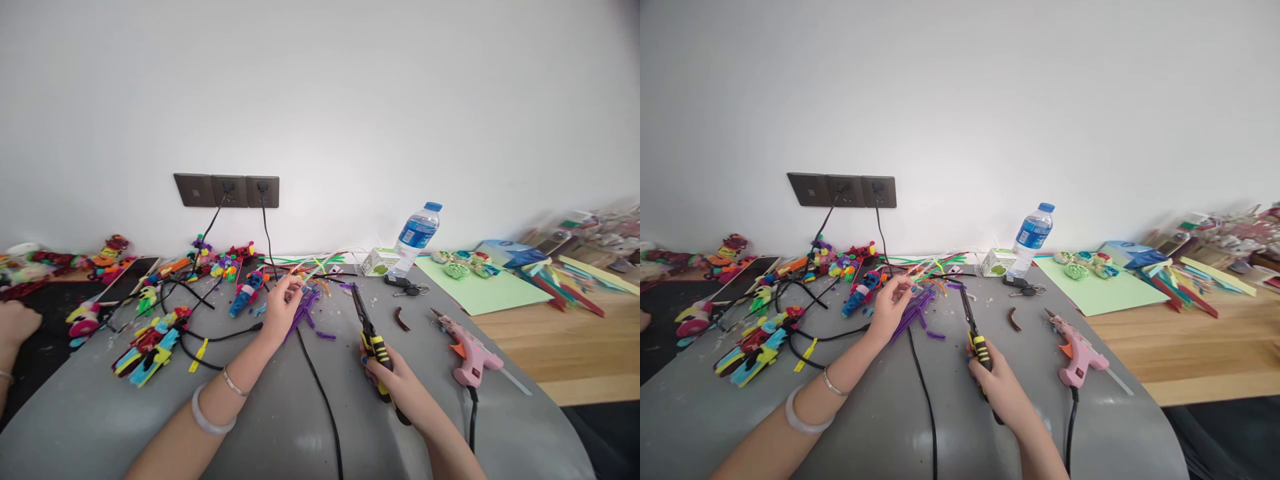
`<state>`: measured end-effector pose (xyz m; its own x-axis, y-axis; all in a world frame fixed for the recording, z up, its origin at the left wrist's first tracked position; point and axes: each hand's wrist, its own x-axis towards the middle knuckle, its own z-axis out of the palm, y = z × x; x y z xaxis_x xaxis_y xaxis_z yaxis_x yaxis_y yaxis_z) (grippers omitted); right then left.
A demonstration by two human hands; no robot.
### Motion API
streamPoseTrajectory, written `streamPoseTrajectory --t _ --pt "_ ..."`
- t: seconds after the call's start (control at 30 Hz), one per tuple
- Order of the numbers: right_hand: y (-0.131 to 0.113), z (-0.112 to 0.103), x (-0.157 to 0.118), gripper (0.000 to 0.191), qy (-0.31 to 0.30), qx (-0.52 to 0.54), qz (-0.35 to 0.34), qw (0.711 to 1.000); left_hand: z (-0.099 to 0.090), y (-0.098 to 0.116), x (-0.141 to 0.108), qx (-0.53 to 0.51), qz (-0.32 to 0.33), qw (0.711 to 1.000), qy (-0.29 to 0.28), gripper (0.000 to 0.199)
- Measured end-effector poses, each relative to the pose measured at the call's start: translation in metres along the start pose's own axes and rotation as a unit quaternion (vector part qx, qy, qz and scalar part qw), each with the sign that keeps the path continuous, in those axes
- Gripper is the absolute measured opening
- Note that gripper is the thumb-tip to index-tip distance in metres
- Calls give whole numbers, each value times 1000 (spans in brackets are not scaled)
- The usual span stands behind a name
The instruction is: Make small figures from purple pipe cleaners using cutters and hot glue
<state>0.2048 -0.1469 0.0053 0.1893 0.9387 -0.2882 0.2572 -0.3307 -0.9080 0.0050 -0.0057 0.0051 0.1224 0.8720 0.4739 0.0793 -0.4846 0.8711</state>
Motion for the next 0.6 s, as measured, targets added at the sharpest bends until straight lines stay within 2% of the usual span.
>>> streamPoseTrajectory --t 0.17,0.3,0.6 --pt "-1 0 0 33 0 -4 2 1000 1 0 0 -59 -50 997 9 5" --pt "-3 0 -2 33 -2 -5 2 1000 1 -3 2 -111 -94 989 5 9" --pt "-3 0 -1 33 -4 -1 1 1000 1 -7 5 -159 -125 979 12 18"
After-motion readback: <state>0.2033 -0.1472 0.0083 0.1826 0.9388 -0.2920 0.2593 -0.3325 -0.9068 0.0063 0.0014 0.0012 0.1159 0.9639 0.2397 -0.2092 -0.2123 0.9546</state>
